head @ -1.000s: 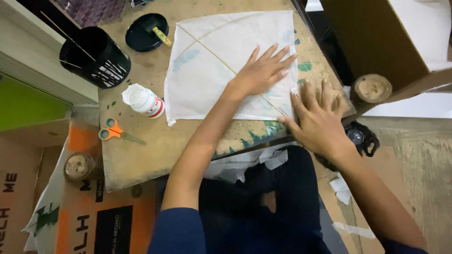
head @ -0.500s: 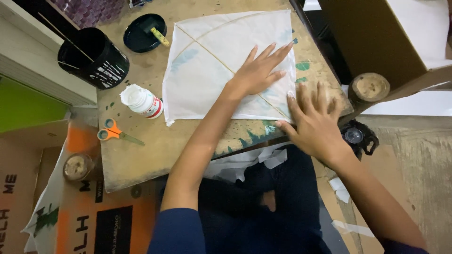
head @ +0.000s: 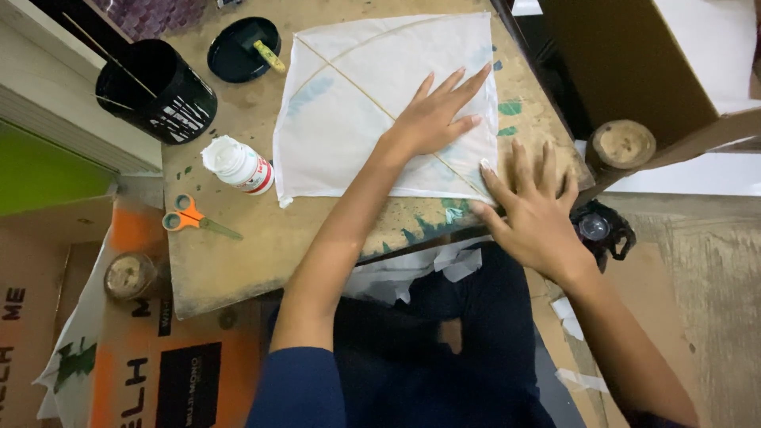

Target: Assembling a kite by applying glue to the frame and attaching the paper covering

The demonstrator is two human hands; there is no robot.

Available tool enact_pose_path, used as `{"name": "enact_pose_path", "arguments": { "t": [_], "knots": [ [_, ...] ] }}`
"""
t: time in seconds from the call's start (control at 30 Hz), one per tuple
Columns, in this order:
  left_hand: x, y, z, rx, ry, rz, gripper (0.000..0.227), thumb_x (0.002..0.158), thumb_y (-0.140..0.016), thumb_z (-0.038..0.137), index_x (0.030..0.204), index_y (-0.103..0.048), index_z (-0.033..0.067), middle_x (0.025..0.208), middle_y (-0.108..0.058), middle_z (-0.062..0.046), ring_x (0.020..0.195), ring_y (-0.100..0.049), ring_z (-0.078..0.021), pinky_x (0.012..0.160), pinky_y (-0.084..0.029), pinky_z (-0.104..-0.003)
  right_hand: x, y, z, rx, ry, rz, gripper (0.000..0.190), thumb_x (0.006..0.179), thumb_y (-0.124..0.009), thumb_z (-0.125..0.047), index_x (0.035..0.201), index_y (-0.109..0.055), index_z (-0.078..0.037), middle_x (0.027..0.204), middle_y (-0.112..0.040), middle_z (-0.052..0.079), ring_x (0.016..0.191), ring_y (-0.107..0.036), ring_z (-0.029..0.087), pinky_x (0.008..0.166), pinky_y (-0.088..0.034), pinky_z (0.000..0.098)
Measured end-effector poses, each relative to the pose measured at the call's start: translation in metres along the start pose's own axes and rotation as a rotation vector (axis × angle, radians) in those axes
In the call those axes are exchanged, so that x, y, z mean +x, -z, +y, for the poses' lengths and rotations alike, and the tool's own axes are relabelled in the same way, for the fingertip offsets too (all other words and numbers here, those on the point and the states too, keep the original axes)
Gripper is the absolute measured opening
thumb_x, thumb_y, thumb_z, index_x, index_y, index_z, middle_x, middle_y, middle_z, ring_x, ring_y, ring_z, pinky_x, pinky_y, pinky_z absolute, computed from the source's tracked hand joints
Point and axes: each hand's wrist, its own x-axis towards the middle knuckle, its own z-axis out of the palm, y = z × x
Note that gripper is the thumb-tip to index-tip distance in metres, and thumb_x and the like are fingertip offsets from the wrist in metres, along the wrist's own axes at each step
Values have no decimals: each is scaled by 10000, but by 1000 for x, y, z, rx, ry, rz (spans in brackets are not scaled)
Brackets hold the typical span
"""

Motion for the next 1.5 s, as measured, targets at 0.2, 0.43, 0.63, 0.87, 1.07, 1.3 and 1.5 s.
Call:
{"name": "enact_pose_path", "arguments": {
  "t": [0.2,0.43,0.63,0.87,1.07,1.3,1.5],
  "knots": [
    [0,-2,-3,39,-9,3,739,1056,-556,509,1608,-98,331,1641,-437,57,1557,-266,-218,1269,-110,-526,-8,5,1,120,-44,57,737,1016,-257,-595,1472,-530,-85,1706,-54,256,1515,169,480,1078,61,798],
    [1,-4,-3,24,1,-15,732,1052,-538,521,1604,-92,340,1636,-436,45,1555,-264,-212,1272,-96,-521,-7,-7,-6,69,-16,101,842,989,-130,-702,1545,-441,-151,1709,131,124,1498,274,363,1096,164,774],
    [-1,2,0,28,-9,4,746,1051,-573,477,1607,-99,327,1625,-464,50,1555,-267,-215,1267,-120,-517,-11,-9,-16,126,-18,173,702,1029,-325,-578,1474,-551,-84,1706,-82,255,1500,193,474,1048,100,821],
    [-2,2,-1,28,-21,9,729,1057,-563,476,1608,-111,322,1636,-449,46,1555,-271,-225,1270,-117,-525,-16,-6,-18,119,-37,222,768,1039,-296,-589,1468,-548,-4,1699,-77,296,1490,176,510,1035,116,827],
    [1,-2,-1,20,0,-3,715,1055,-554,480,1605,-121,331,1638,-439,66,1557,-260,-222,1270,-98,-526,-23,-13,-27,117,-36,161,867,1007,-194,-675,1523,-472,-37,1721,1,199,1486,257,433,1045,173,804],
    [1,-2,-1,34,3,8,702,1057,-541,478,1604,-120,346,1639,-434,84,1555,-271,-222,1270,-104,-515,-28,-5,-33,162,-48,201,743,1027,-329,-567,1463,-541,-3,1712,-67,236,1506,163,498,1056,105,815],
    [0,-1,0,44,5,-14,670,1076,-503,463,1609,-113,347,1671,-359,127,1569,-246,-222,1278,-88,-532,-31,-7,-28,167,-75,192,796,1015,-320,-584,1469,-509,42,1696,-92,288,1501,172,502,1052,125,804]
  ]
}}
